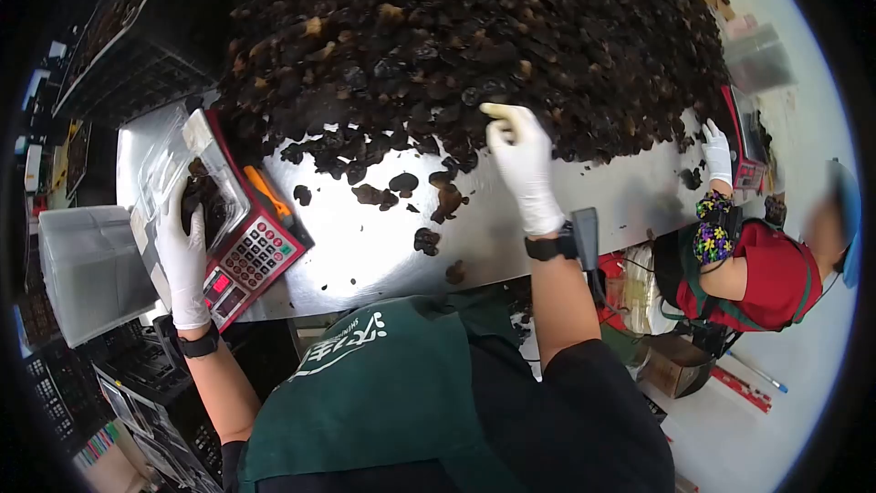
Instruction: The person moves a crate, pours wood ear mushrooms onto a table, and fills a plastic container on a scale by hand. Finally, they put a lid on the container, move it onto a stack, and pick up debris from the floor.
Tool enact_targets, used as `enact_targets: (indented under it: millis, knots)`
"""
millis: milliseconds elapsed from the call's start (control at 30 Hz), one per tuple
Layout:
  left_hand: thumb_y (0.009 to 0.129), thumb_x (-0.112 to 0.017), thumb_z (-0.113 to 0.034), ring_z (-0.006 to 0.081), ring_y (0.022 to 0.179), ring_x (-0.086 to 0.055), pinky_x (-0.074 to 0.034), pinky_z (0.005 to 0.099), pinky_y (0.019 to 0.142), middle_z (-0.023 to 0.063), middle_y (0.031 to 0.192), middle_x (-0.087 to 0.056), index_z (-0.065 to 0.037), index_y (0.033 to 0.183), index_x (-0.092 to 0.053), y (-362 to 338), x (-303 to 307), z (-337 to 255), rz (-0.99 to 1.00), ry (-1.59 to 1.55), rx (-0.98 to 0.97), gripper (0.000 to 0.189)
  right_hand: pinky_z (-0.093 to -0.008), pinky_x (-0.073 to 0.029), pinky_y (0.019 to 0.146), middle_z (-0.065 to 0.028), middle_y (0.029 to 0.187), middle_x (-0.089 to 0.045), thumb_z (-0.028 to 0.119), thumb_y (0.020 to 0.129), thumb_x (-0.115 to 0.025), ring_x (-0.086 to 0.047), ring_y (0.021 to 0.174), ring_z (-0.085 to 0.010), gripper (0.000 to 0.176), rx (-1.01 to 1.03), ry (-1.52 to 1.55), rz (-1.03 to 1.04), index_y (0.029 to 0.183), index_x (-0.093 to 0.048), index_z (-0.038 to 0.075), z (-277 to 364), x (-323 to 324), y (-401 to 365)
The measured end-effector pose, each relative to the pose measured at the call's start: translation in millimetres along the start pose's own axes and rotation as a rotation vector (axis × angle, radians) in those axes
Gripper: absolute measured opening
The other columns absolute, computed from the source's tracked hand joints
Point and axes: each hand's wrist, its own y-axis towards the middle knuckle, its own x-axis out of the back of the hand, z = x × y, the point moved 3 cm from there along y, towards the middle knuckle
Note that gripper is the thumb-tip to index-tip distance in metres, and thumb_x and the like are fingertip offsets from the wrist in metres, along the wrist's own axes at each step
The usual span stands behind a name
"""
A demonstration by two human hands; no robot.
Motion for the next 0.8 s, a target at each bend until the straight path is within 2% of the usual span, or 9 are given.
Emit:
enact_targets:
  millis: [100,233,267,300,400,567,633,733,800]
  knots:
    - [0.090,-0.061,-0.010,0.0354,0.110,-0.059,-0.045,0.0416,0.096,0.0188,0.121,-0.061,-0.010,0.130,-0.056,2,-6,-1,-0.030,0.102,-0.020,0.040,-0.0362,-0.051,0.090,-0.0097,0.115,-0.062,0.007,0.078,-0.064,-0.059,0.104,-0.0280,0.038,0.307,-0.319,0.046,0.115,-0.065,0.013,20,-30,1]
    - [0.090,-0.061,-0.010,0.0356,0.118,-0.054,-0.043,0.0416,0.099,0.0206,0.126,-0.058,-0.006,0.129,-0.054,-1,-7,5,0.005,-0.019,0.105,0.040,-0.0344,-0.050,0.085,-0.0070,0.111,-0.063,0.008,0.077,-0.067,-0.061,0.098,-0.0256,0.038,0.218,-0.388,0.216,0.114,-0.066,0.013,0,-52,8]
    - [0.090,-0.062,-0.009,0.0357,0.121,-0.053,-0.042,0.0416,0.100,0.0205,0.129,-0.055,-0.005,0.130,-0.054,-2,-4,1,-0.089,0.055,0.062,0.041,-0.0332,-0.051,0.083,-0.0065,0.109,-0.064,0.008,0.077,-0.067,-0.062,0.095,-0.0250,0.036,0.179,-0.367,0.248,0.113,-0.066,0.013,1,-50,12]
    - [0.089,-0.062,-0.008,0.0357,0.123,-0.051,-0.042,0.0416,0.101,0.0205,0.132,-0.053,-0.004,0.130,-0.053,-7,-1,-5,-0.182,0.129,0.020,0.042,-0.0328,-0.052,0.079,-0.0049,0.102,-0.066,0.009,0.079,-0.067,-0.064,0.089,-0.0212,0.028,0.003,-0.225,0.260,0.107,-0.068,0.009,0,-43,14]
    - [0.088,-0.062,-0.003,0.0353,0.128,-0.047,-0.039,0.0422,0.104,0.0195,0.139,-0.047,-0.002,0.131,-0.052,-24,12,-27,-0.328,0.165,0.000,0.044,-0.0234,-0.050,0.074,-0.0058,0.097,-0.070,0.006,0.081,-0.069,-0.066,0.087,-0.0118,0.020,0.002,0.079,0.131,0.102,-0.069,0.004,3,-4,9]
    - [0.089,-0.058,0.002,0.0329,0.131,-0.043,-0.034,0.0416,0.109,0.0173,0.141,-0.045,-0.002,0.134,-0.051,-70,9,-59,-0.335,-0.007,0.024,0.046,-0.0261,-0.049,0.081,-0.0004,0.089,-0.066,0.005,0.080,-0.070,-0.061,0.084,-0.0113,0.031,-0.261,0.340,0.247,0.111,-0.067,0.006,-34,25,-26]
    - [0.086,-0.057,0.005,0.0327,0.132,-0.042,-0.032,0.0430,0.111,0.0170,0.141,-0.045,-0.001,0.134,-0.050,-82,-1,-72,-0.276,-0.029,0.008,0.049,-0.0293,-0.049,0.086,-0.0006,0.084,-0.061,0.010,0.079,-0.073,-0.060,0.084,-0.0136,0.033,-0.079,0.008,0.247,0.111,-0.067,0.008,-36,28,-35]
    - [0.084,-0.057,0.005,0.0329,0.134,-0.041,-0.026,0.0447,0.114,0.0173,0.143,-0.044,-0.002,0.134,-0.051,-91,-15,-80,-0.199,-0.059,0.040,0.051,-0.0280,-0.049,0.084,-0.0016,0.085,-0.060,0.013,0.078,-0.073,-0.061,0.084,-0.0161,0.033,-0.153,-0.077,0.249,0.110,-0.067,0.011,-38,20,-42]
    - [0.081,-0.056,0.011,0.0336,0.133,-0.041,-0.031,0.0433,0.112,0.0180,0.142,-0.043,-0.001,0.133,-0.051,-89,-16,-87,-0.181,-0.072,0.027,0.054,-0.0296,-0.050,0.082,-0.0025,0.089,-0.061,0.016,0.078,-0.072,-0.061,0.085,-0.0187,0.034,-0.171,-0.119,0.254,0.111,-0.066,0.012,-25,12,-40]
